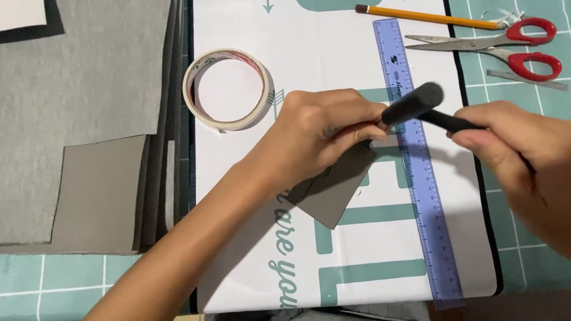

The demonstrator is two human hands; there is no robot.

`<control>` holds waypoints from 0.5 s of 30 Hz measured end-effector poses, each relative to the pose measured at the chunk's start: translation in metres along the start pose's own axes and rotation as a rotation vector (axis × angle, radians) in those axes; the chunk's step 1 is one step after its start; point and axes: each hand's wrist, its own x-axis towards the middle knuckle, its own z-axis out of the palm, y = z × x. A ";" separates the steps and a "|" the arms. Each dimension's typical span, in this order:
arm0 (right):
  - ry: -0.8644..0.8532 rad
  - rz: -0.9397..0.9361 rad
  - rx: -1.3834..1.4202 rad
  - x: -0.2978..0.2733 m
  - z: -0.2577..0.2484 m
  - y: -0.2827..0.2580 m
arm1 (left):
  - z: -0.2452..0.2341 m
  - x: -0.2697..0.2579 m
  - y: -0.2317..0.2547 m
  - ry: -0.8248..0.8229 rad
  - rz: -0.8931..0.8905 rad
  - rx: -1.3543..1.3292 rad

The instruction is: Using a multi-prong stitching chisel and a hammer to create holes in a leather piece on a workbench, followed by some trimming with a craft knife.

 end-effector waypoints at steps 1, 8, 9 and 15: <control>-0.015 -0.005 -0.071 0.000 -0.001 0.001 | 0.002 0.000 -0.002 -0.001 0.006 -0.014; 0.163 -0.238 0.396 -0.007 0.005 0.055 | 0.003 0.004 0.002 0.013 0.040 -0.039; 0.164 -0.240 0.396 -0.016 0.023 0.079 | 0.003 0.004 0.001 0.013 0.041 -0.037; 0.018 -0.147 -0.674 -0.011 0.012 0.045 | 0.004 0.003 -0.001 0.018 0.031 -0.053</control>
